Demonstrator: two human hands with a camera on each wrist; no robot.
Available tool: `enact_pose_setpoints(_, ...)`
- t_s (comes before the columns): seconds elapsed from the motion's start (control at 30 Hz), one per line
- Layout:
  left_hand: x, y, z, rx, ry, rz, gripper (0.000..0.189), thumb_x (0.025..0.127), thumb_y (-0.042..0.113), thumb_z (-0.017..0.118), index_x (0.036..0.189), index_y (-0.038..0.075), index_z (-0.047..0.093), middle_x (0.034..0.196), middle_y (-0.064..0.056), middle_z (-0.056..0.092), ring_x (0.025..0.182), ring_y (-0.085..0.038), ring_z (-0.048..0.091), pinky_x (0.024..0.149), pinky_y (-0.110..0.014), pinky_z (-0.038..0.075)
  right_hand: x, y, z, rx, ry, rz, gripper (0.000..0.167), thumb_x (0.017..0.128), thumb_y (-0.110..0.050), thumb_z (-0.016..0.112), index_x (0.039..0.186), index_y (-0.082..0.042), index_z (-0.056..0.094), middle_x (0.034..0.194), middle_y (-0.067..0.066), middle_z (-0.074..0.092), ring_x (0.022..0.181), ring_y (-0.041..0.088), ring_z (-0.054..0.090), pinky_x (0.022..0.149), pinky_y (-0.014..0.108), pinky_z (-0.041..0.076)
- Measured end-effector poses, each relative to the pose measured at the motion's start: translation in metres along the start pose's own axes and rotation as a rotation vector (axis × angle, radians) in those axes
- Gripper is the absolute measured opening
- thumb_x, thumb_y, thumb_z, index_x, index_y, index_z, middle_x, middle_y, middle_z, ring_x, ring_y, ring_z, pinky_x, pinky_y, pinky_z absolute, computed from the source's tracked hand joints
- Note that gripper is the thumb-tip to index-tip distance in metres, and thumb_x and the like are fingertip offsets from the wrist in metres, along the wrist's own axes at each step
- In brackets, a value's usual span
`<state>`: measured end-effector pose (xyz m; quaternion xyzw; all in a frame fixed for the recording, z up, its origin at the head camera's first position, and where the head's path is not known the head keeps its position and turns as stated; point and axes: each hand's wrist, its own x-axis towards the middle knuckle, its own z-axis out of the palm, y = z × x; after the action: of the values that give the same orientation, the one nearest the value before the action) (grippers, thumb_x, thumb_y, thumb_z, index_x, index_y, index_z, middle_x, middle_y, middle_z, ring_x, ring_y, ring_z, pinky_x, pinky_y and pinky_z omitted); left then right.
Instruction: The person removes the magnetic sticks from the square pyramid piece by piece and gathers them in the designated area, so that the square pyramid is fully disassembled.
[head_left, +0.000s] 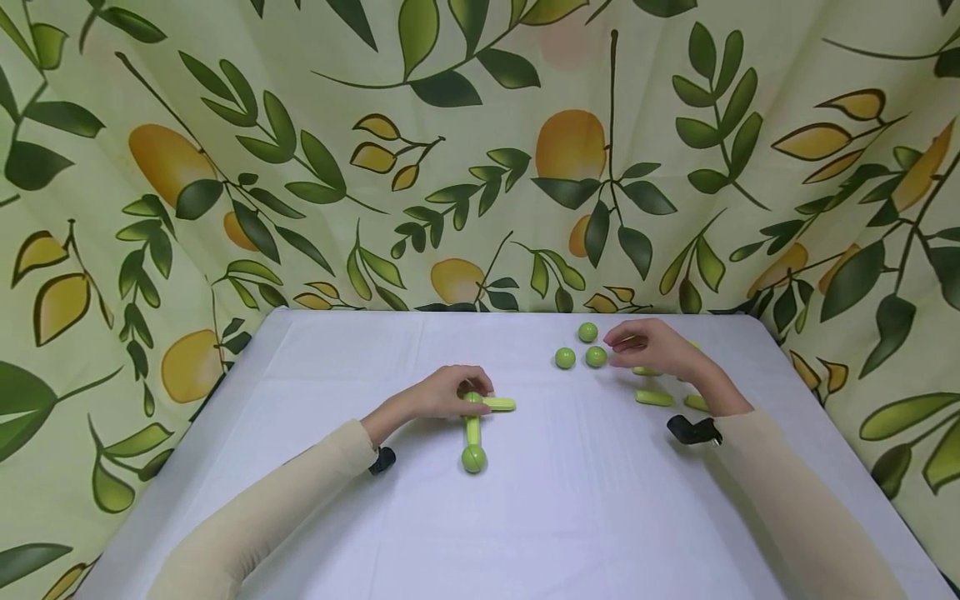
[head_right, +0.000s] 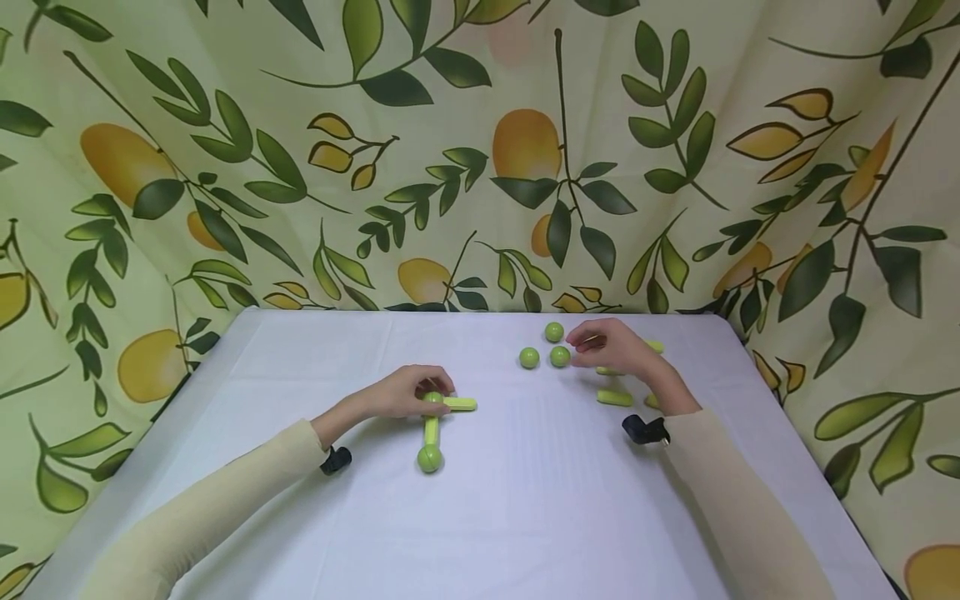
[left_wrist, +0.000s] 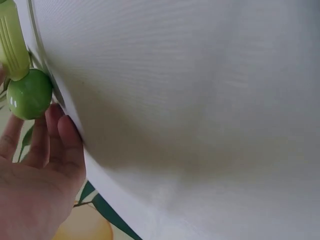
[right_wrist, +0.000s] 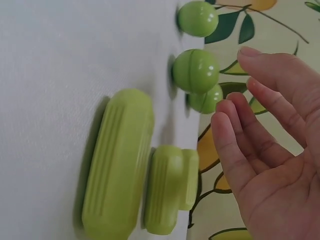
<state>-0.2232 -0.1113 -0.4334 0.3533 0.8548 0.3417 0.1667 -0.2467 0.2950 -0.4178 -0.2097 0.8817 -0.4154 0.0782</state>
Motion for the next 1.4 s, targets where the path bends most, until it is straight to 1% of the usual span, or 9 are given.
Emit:
enact_pose_setpoints(0.07,-0.005,0.000,-0.001,-0.007,0.018,-0.008,0.031,0.092,0.020,0.078,0.116,0.006,0.065,0.112,-0.003,0.066,0.102,-0.018,0.062,0.090,-0.033,0.050,-0.003,-0.003,0.000,0.024,0.001,-0.011,0.036,0.089,-0.003,0.079,0.120,0.007,0.066,0.117,0.022,0.066,0.104,0.032,0.064,0.084,0.024,0.052)
enact_pose_setpoints(0.17,-0.012,-0.002,-0.002,-0.024,0.043,-0.032,0.036,0.092,0.023,0.079,0.119,0.005,0.064,0.111,-0.004,0.064,0.100,-0.018,0.062,0.089,-0.033,0.051,-0.008,-0.009,0.002,0.076,-0.003,-0.036,0.033,0.088,0.000,0.078,0.119,0.007,0.067,0.115,0.021,0.067,0.102,0.032,0.066,0.084,0.024,0.053)
enact_pose_setpoints(0.27,-0.016,-0.003,-0.003,-0.038,0.065,-0.046,0.031,0.092,0.022,0.079,0.115,0.006,0.065,0.107,-0.002,0.064,0.094,-0.016,0.062,0.085,-0.032,0.052,-0.012,-0.014,0.008,0.137,-0.025,-0.061,0.032,0.087,0.002,0.079,0.117,0.007,0.067,0.112,0.022,0.068,0.099,0.029,0.067,0.083,0.026,0.055)
enact_pose_setpoints(0.43,-0.018,-0.004,-0.004,-0.060,0.080,-0.046,0.020,0.092,0.018,0.078,0.107,0.009,0.068,0.100,-0.001,0.065,0.085,-0.014,0.061,0.078,-0.029,0.051,-0.011,-0.022,0.030,0.211,-0.092,-0.121,0.033,0.087,0.003,0.078,0.117,0.011,0.066,0.110,0.026,0.067,0.097,0.026,0.068,0.083,0.029,0.056)
enact_pose_setpoints(0.6,-0.017,-0.004,-0.005,-0.066,0.085,-0.040,0.020,0.092,0.016,0.079,0.106,0.008,0.068,0.100,-0.001,0.066,0.083,-0.013,0.061,0.077,-0.028,0.052,-0.003,-0.035,0.056,0.255,-0.151,-0.154,0.035,0.087,-0.002,0.081,0.115,0.011,0.066,0.109,0.026,0.066,0.096,0.027,0.068,0.083,0.031,0.056)
enact_pose_setpoints(0.8,-0.015,-0.005,-0.005,-0.076,0.086,-0.047,0.019,0.091,0.015,0.080,0.105,0.008,0.068,0.100,0.000,0.066,0.085,-0.013,0.063,0.079,-0.028,0.053,0.017,-0.050,0.087,0.255,-0.190,-0.168,0.035,0.084,-0.004,0.084,0.113,0.007,0.069,0.109,0.022,0.067,0.095,0.026,0.068,0.083,0.032,0.057)
enact_pose_setpoints(1.0,-0.014,-0.007,-0.004,-0.088,0.078,-0.049,0.019,0.091,0.015,0.079,0.105,0.008,0.068,0.100,0.000,0.066,0.085,-0.013,0.064,0.079,-0.028,0.054,0.036,-0.062,0.113,0.222,-0.238,-0.193,0.033,0.082,-0.003,0.085,0.110,0.006,0.070,0.103,0.016,0.069,0.090,0.023,0.066,0.081,0.031,0.057)
enact_pose_setpoints(1.17,-0.013,-0.008,-0.004,-0.092,0.068,-0.060,0.019,0.092,0.016,0.078,0.106,0.008,0.068,0.102,-0.001,0.066,0.087,-0.014,0.063,0.080,-0.028,0.053,0.046,-0.068,0.127,0.167,-0.270,-0.221,0.029,0.081,-0.003,0.086,0.105,0.003,0.072,0.097,0.011,0.069,0.083,0.019,0.064,0.077,0.031,0.057)
enact_pose_setpoints(1.4,-0.015,-0.006,-0.005,-0.083,0.052,-0.071,0.019,0.093,0.015,0.077,0.108,0.009,0.067,0.104,-0.001,0.066,0.090,-0.015,0.063,0.082,-0.028,0.053,0.050,-0.074,0.137,0.097,-0.293,-0.213,0.021,0.081,0.002,0.084,0.099,-0.002,0.073,0.089,0.005,0.068,0.078,0.015,0.060,0.072,0.028,0.054)
